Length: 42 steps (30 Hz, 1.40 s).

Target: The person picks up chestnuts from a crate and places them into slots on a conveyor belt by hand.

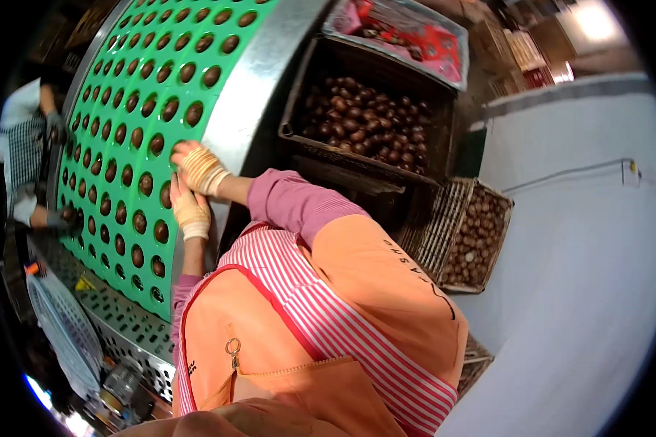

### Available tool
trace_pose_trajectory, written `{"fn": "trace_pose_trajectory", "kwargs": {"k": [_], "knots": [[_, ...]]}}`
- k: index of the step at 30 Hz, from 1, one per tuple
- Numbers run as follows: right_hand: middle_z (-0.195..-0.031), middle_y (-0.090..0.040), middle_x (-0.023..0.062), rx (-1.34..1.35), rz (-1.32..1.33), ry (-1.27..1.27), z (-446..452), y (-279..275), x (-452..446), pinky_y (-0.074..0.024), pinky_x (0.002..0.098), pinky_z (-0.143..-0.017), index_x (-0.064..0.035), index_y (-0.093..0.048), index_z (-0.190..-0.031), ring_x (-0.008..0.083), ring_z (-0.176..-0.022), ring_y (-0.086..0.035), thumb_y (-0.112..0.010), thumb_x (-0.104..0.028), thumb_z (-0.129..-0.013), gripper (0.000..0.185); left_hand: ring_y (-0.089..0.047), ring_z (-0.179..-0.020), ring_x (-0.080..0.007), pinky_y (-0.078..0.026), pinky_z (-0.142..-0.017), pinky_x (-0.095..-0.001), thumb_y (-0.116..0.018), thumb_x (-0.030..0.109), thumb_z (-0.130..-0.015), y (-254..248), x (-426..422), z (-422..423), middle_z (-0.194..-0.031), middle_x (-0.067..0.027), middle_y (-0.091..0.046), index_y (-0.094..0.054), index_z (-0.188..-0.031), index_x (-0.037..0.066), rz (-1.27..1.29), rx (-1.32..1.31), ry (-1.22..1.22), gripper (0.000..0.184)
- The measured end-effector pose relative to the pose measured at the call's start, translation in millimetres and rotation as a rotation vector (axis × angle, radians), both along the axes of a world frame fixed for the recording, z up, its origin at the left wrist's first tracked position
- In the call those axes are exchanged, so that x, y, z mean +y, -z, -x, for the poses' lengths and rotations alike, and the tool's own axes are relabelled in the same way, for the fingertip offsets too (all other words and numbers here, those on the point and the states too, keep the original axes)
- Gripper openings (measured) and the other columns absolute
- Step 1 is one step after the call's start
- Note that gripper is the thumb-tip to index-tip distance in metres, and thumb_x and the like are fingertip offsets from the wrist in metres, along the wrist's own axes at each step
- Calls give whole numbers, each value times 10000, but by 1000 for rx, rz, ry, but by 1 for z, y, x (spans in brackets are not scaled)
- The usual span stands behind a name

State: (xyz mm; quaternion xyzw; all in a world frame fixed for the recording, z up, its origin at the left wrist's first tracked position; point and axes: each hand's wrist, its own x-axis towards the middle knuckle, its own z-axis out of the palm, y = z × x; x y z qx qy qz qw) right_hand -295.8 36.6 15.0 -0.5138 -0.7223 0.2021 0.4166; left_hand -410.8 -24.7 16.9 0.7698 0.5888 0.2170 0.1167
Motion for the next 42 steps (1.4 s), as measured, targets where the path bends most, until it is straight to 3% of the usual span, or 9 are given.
{"fn": "trace_pose_trajectory", "kwargs": {"k": [6, 8, 10, 15, 19, 24, 33, 38, 42], "knots": [[-1103, -620, 166, 60, -1, 184, -119, -42, -16, -486, 442, -914, -28, -654, -1032, 360, -1039, -572, -603, -130, -766, 289, -394, -1284, -446, -324, -1084, -494, -517, 264, -945, -7, 1, -14, -1404, -280, -410, -391, -1382, -65, -70, 23, 16, 562], [-971, -656, 178, -188, 357, 240, -216, -76, -16, -520, 438, -842, -17, -676, -960, 373, -909, -619, -604, -137, -747, 255, -414, -1258, -459, -326, -1072, -507, -552, 229, -909, -6, 3, -19, -1394, -291, -417, -403, -1379, -62, -66, 17, 14, 572], [-947, -664, 201, -145, 82, 579, -305, -34, -36, -524, 430, -833, -13, -692, -945, 384, -888, -636, -611, -165, -745, 264, -424, -1252, -451, -336, -1064, -500, -557, 236, -913, -15, 7, -31, -1389, -279, -428, -410, -1372, -65, -38, -17, 31, 569], [-1162, -643, 177, -376, 1075, 601, -447, 6, -73, -464, 440, -925, -85, -654, -1153, 360, -1077, -599, -446, -494, -912, 518, -529, -1150, -397, -402, -1011, -459, -581, 180, -928, -35, 34, -121, -1238, -249, -551, -501, -1279, -59, -43, -265, 33, 431], [-1292, -592, 156, -411, 1334, 422, -481, 56, -73, -412, 421, -1010, -129, -587, -1278, 338, -1202, -542, -398, -560, -931, 585, -593, -1084, -331, -453, -958, -372, -562, 139, -918, -41, 76, -252, -1146, -172, -629, -602, -1194, 25, 487, -496, 379, 301], [-1379, -534, 136, -414, 1547, 317, -468, 54, -49, -390, 439, -1043, -210, -514, -1374, 331, -1270, -500, -401, -582, -932, 588, -520, -1206, -387, -413, -1013, -426, -458, 380, -971, 70, 87, -344, -1280, -234, -565, -538, -1304, 42, 1034, -243, 449, 481], [-1438, -477, 117, 256, 1789, 218, -474, 97, -65, -317, 414, -1095, -140, -533, -1367, 288, -1331, -424, -557, -565, -896, 635, -292, -1412, -360, -297, -1116, -451, -448, 566, -954, 141, 83, -385, -1535, -197, -294, -252, -1510, 139, 1446, 109, 470, 728], [-1521, -295, 194, 953, 1880, 434, -459, 64, -70, -419, 532, -1040, -70, -339, -1472, 360, -1379, -330, -649, -614, -824, 901, -234, -1442, -352, -264, -1143, -448, -534, 702, -829, 122, 78, -371, -1553, -207, -250, -100, -1547, 137, 1833, -80, 232, 1012], [-1491, -293, 253, 946, 1909, 598, -444, 59, -74, -429, 554, -1020, -32, -295, -1473, 403, -1351, -357, -758, -623, -706, 1073, -150, -1465, -329, -210, -1149, -507, -665, 752, -696, 115, 81, -369, -1576, -152, -203, -25, -1553, 171, 1879, -290, 367, 1217]]}}
